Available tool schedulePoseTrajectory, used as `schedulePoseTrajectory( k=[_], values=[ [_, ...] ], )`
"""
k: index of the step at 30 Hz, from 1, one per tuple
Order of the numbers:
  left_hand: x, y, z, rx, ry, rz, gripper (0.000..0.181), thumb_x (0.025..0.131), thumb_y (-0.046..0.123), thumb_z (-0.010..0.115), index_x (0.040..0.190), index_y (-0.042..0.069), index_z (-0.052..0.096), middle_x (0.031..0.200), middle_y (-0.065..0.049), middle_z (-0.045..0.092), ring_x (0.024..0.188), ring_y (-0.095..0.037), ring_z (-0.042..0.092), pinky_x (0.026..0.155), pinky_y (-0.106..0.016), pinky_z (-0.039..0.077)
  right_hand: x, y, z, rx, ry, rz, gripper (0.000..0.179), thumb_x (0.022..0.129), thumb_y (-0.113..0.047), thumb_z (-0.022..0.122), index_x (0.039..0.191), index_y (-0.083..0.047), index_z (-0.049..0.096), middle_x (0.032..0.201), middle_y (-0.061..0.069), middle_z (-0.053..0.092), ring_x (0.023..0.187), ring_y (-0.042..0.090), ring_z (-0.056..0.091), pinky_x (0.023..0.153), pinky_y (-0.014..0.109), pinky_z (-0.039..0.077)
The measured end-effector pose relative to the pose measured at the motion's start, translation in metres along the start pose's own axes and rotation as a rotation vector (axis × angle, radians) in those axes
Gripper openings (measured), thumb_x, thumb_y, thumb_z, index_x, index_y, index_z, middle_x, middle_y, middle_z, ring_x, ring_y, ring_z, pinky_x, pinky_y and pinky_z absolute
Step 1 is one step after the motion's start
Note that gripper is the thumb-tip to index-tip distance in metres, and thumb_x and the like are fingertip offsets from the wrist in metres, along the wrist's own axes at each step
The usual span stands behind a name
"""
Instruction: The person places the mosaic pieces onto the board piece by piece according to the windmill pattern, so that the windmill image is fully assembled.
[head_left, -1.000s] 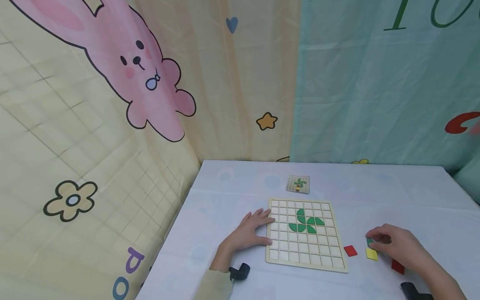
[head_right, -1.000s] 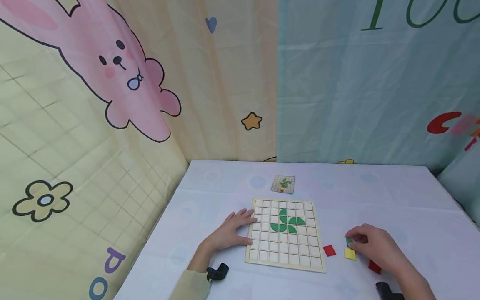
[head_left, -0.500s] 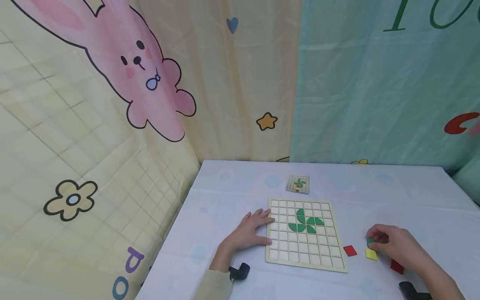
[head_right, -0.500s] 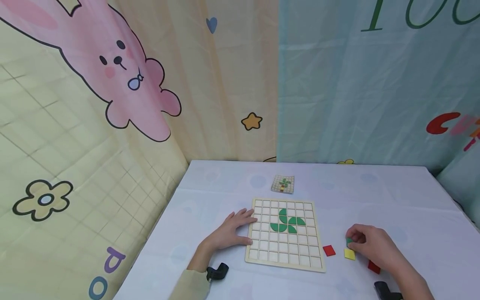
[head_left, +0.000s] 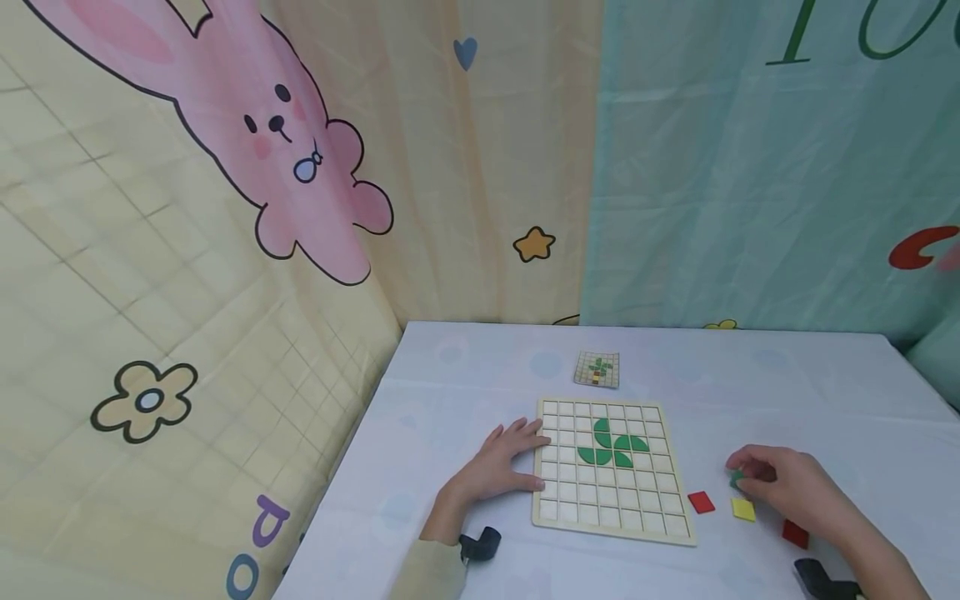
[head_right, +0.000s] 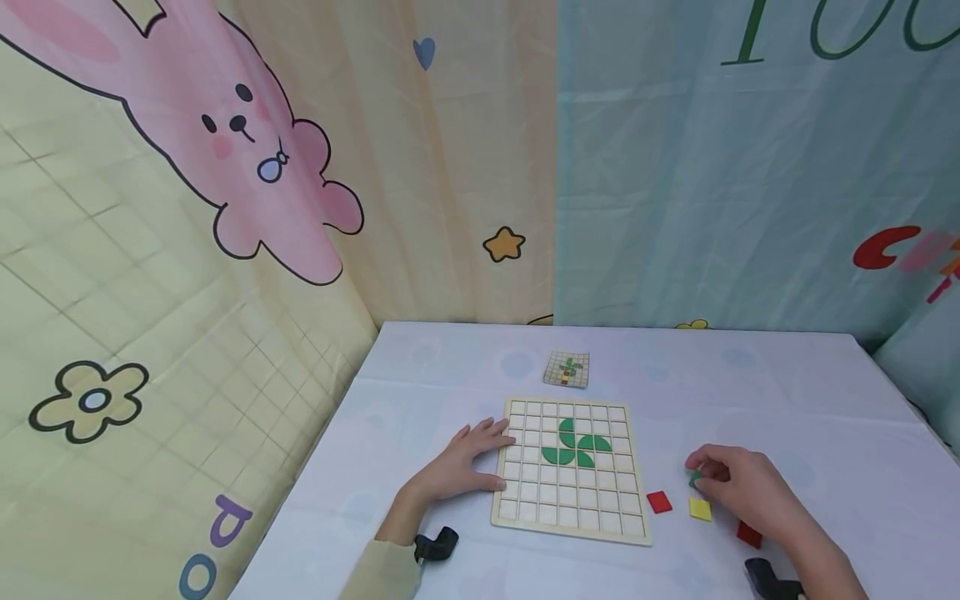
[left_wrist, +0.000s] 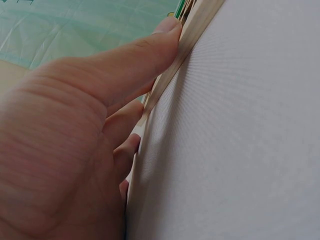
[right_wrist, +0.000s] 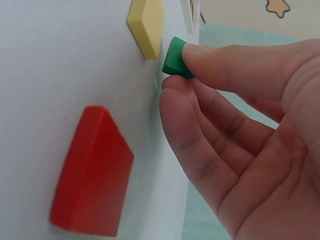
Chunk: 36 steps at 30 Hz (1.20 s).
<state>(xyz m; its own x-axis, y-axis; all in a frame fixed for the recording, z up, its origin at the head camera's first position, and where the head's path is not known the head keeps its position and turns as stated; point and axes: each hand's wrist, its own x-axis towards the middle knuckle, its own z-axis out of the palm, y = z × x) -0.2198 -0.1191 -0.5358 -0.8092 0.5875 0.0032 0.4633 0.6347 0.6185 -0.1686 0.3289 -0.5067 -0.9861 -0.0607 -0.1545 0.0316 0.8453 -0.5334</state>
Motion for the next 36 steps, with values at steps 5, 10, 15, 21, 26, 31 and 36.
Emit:
schedulePoseTrajectory(
  k=[5, 10, 15, 21, 26, 31, 36],
  values=[
    [0.001, 0.000, 0.001, 0.004, 0.002, 0.001, 0.072, 0.085, 0.051, 0.076, 0.149, 0.030, 0.051, 0.163, 0.008, 0.028, 0.153, -0.016, 0.013, 0.123, -0.049, 0.004, 0.001, -0.003, -0.002, -0.014, 0.026, -0.028, 0.022, 0.084, -0.008, 0.079, 0.104, -0.013, 0.074, 0.089, 0.000, 0.065, 0.082, 0.021, 0.056, 0.072, 0.040, 0.055],
    [0.001, 0.002, 0.000, 0.005, 0.005, -0.002, 0.072, 0.084, 0.050, 0.077, 0.149, 0.030, 0.051, 0.163, 0.009, 0.028, 0.153, -0.015, 0.012, 0.123, -0.050, 0.004, 0.004, -0.008, -0.002, -0.017, 0.045, -0.040, 0.021, 0.083, -0.006, 0.079, 0.103, -0.013, 0.074, 0.092, 0.001, 0.067, 0.082, 0.021, 0.057, 0.072, 0.041, 0.057],
    [0.001, 0.003, 0.000, 0.010, 0.010, -0.014, 0.072, 0.084, 0.050, 0.078, 0.148, 0.030, 0.052, 0.165, 0.006, 0.025, 0.154, -0.018, 0.011, 0.123, -0.049, 0.005, 0.005, -0.017, -0.001, -0.009, 0.056, -0.063, 0.021, 0.084, -0.007, 0.079, 0.103, -0.014, 0.074, 0.092, 0.000, 0.068, 0.082, 0.020, 0.058, 0.073, 0.039, 0.056],
    [0.001, 0.001, 0.001, 0.021, 0.015, -0.037, 0.071, 0.083, 0.052, 0.078, 0.147, 0.032, 0.054, 0.166, 0.001, 0.023, 0.154, -0.020, 0.008, 0.123, -0.047, 0.006, 0.008, -0.031, 0.005, -0.003, 0.060, -0.106, 0.018, 0.085, -0.008, 0.078, 0.101, -0.015, 0.074, 0.087, -0.003, 0.067, 0.080, 0.019, 0.059, 0.070, 0.036, 0.054],
    [0.001, 0.001, 0.002, 0.021, 0.017, -0.032, 0.071, 0.083, 0.051, 0.078, 0.147, 0.030, 0.054, 0.164, 0.004, 0.027, 0.154, -0.022, 0.010, 0.123, -0.049, 0.006, 0.011, -0.041, 0.010, 0.026, 0.038, -0.109, 0.017, 0.086, -0.009, 0.078, 0.101, -0.016, 0.074, 0.087, -0.003, 0.067, 0.081, 0.018, 0.058, 0.071, 0.035, 0.054],
    [0.001, 0.001, 0.002, 0.018, 0.018, -0.026, 0.071, 0.083, 0.051, 0.077, 0.146, 0.030, 0.054, 0.164, 0.004, 0.028, 0.154, -0.022, 0.010, 0.123, -0.050, 0.006, 0.012, -0.052, 0.015, 0.061, 0.028, -0.130, 0.017, 0.085, -0.008, 0.078, 0.100, -0.016, 0.074, 0.088, -0.004, 0.067, 0.081, 0.016, 0.060, 0.071, 0.034, 0.054],
    [0.001, 0.001, 0.000, 0.008, 0.017, -0.020, 0.071, 0.082, 0.050, 0.079, 0.146, 0.031, 0.055, 0.164, 0.004, 0.029, 0.154, -0.023, 0.010, 0.123, -0.050, 0.007, 0.011, -0.062, 0.022, 0.113, 0.004, -0.160, 0.015, 0.086, -0.008, 0.077, 0.097, -0.016, 0.073, 0.086, -0.005, 0.067, 0.079, 0.014, 0.061, 0.068, 0.030, 0.054]
  ],
)
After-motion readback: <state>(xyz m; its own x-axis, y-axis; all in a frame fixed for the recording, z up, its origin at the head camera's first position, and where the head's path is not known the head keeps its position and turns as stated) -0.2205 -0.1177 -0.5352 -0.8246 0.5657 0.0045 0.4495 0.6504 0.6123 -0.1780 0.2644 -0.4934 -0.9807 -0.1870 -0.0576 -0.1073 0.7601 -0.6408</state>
